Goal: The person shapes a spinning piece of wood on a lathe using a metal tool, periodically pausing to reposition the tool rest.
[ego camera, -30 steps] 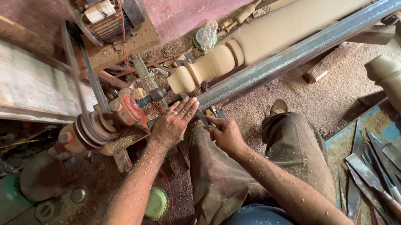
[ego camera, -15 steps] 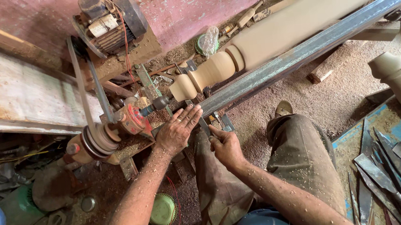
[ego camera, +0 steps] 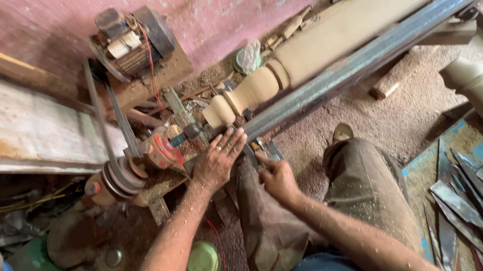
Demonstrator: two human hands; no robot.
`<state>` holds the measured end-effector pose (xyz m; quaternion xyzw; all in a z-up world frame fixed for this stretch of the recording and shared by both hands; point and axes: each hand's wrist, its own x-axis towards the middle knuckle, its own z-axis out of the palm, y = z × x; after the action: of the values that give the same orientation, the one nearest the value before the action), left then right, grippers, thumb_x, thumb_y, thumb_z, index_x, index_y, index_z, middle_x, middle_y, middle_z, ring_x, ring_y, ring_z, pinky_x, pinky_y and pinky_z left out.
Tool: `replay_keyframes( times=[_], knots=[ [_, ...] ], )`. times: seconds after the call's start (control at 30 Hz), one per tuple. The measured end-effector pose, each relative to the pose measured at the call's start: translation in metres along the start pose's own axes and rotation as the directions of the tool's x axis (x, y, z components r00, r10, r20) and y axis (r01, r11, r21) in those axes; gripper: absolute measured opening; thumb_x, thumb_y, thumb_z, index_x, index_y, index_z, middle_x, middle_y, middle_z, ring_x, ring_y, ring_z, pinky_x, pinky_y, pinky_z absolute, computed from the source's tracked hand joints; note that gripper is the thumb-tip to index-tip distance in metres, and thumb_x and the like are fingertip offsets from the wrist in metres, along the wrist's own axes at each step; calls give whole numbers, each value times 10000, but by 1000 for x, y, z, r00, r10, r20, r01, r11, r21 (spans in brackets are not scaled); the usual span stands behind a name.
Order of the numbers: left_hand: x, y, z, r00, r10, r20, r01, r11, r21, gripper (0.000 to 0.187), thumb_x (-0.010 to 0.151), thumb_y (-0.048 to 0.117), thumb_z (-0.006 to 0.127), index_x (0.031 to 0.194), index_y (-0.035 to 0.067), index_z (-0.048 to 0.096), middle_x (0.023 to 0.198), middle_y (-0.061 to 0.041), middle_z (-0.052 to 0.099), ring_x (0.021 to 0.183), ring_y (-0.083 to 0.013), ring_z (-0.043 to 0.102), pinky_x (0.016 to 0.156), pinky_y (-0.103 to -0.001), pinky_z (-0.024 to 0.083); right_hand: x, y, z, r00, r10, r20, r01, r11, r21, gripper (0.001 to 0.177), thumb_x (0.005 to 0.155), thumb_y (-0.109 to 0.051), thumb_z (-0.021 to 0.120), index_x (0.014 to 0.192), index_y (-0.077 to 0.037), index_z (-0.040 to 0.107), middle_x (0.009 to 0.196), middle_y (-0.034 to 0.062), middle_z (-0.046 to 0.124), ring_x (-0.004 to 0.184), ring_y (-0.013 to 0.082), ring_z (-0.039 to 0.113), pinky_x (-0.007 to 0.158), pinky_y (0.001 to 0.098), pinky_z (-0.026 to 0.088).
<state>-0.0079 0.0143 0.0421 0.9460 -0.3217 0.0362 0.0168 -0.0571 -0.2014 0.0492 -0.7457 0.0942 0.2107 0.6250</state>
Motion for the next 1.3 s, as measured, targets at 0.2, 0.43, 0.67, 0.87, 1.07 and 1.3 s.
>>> replay_keyframes(
  times=[0.2,0.43,0.67,0.87,1.07,1.3],
  knots=[
    [4,10,1,1000,-27,2,27,1000,-7,864,873,-68,495,1644,130,159,1712,-62,239,1560,-270,281,1273,-421,269,10,-10,-25,996,45,73,-39,996,-78,477,954,-31,601,1423,-120,624,683,46,684,449,57,449,396,251,385],
    [11,17,-1,996,-61,67,64,997,-43,914,813,-105,491,1627,126,145,1700,-63,223,1556,-270,258,1274,-432,242,11,-25,-41,986,130,103,-115,984,-137,415,974,-87,615,1377,-171,666,727,61,728,413,69,415,368,237,388],
    [5,13,17,996,-78,-37,77,997,-31,811,870,-91,487,1620,108,251,1686,-64,289,1551,-247,313,1274,-423,288,6,-25,-33,974,198,110,-190,979,-80,401,953,-74,593,1327,-166,706,743,27,749,396,86,415,348,240,377],
    [-8,7,31,982,-95,-163,73,988,-136,650,973,23,501,1592,65,305,1646,-110,346,1507,-282,349,1240,-462,306,6,1,7,993,94,71,-91,995,-43,453,968,-51,569,1415,-115,599,771,98,737,411,71,447,343,219,388],
    [10,8,27,991,82,-107,-82,997,5,622,966,-10,468,1573,46,342,1653,-132,385,1521,-258,423,1276,-415,351,-10,-3,8,997,64,-39,-64,998,-3,589,946,19,534,1520,-76,447,908,145,765,503,95,536,406,255,474],
    [9,-12,9,984,100,-148,-121,983,-139,606,958,133,577,1528,2,418,1583,-171,445,1424,-300,483,1189,-454,391,-3,25,72,925,-302,-232,363,882,299,587,984,101,560,1547,92,393,1331,192,678,1039,44,656,872,202,563]
  ],
)
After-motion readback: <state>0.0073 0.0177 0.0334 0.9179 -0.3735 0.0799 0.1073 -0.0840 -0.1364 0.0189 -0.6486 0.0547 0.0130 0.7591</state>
